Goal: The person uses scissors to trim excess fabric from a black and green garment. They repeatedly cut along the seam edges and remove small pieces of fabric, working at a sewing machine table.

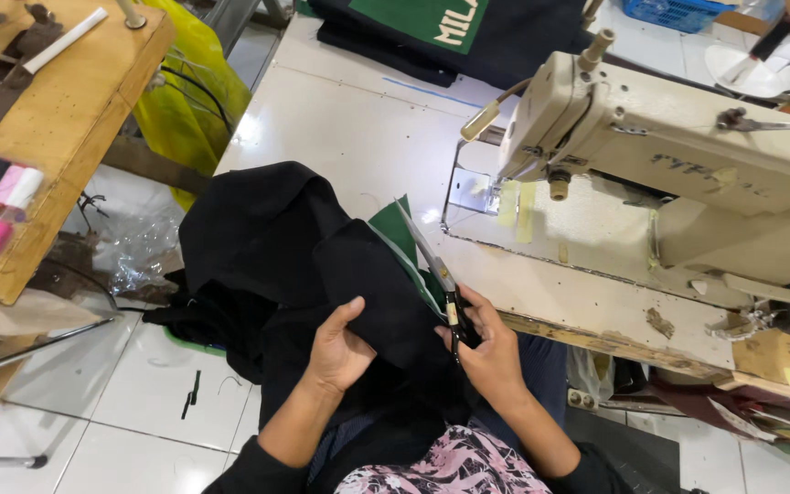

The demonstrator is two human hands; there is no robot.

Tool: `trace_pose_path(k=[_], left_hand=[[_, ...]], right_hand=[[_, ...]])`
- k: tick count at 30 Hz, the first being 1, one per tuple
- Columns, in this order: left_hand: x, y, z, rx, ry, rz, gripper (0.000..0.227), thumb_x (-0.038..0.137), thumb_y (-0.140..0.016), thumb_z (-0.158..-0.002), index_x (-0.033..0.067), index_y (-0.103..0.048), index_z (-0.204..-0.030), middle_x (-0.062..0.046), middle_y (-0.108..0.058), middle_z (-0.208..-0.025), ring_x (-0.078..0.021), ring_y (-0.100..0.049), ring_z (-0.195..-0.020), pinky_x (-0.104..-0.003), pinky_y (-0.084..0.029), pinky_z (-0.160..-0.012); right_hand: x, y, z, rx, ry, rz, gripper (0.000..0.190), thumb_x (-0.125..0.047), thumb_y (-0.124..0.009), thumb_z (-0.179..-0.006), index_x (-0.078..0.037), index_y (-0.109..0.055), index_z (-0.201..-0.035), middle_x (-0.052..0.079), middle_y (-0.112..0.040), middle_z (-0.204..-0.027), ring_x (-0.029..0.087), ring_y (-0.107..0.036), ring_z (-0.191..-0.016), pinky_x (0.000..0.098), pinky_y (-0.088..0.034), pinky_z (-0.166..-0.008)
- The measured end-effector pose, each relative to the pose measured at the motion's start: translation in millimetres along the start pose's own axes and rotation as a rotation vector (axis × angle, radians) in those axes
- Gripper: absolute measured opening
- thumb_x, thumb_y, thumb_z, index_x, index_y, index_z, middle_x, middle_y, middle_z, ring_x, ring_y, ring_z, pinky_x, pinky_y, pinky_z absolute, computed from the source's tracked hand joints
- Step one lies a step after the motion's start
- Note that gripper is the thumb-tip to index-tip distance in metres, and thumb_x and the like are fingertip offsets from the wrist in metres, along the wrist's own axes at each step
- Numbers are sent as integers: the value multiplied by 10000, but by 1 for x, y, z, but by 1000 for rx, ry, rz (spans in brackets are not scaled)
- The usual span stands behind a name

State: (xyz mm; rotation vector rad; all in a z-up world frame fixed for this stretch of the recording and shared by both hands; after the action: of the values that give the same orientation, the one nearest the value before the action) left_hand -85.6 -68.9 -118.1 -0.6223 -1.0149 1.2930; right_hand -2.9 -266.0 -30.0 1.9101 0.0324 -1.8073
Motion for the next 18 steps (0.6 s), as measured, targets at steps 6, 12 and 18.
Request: trace_pose_path(k=[6,12,18], left_hand=[[39,-37,13,-66,30,-591,399,29,-821,-816,-22,-729,-1201,-168,-785,-1158,-308,-755,-1078,-427,-621,-976],[6,30,-30,20,73,-577,250,-30,-728,-914,-44,-787,-1156,-174,-791,-1224,-295,-741,-1185,-405,-584,-1106],[20,-8,-17,-1,-254,-1070,144,123,-697,-966,102,-665,-827,28,-671,-938,-121,-651,-952,-299,-565,-845]], right_hand=[[-23,19,13,-144,-48,6,758,-113,-903,-791,-99,-605,-1488,105,-842,-1157,161,-774,-1123,300,-570,-1067],[-18,64,41,-335,-43,-60,1220,-794,-837,-587,-112,-516,-1546,48,-606,-778,119,-575,-620,258,-492,-562],[-33,40,29,-167,165,62,765,-167,-933,-796,-52,-569,-1458,71,-855,-999,174,-867,-941,319,-709,-995]])
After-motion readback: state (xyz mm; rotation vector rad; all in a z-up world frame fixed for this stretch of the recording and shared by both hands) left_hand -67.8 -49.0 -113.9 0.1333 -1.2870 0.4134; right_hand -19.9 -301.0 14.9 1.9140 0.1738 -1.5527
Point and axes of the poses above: each hand's wrist, its own z-axis away from the middle knuckle, its own y-axis out of the back of the hand, x = y × z, the point moved 8 cm from there along -z, towards the middle knuckle
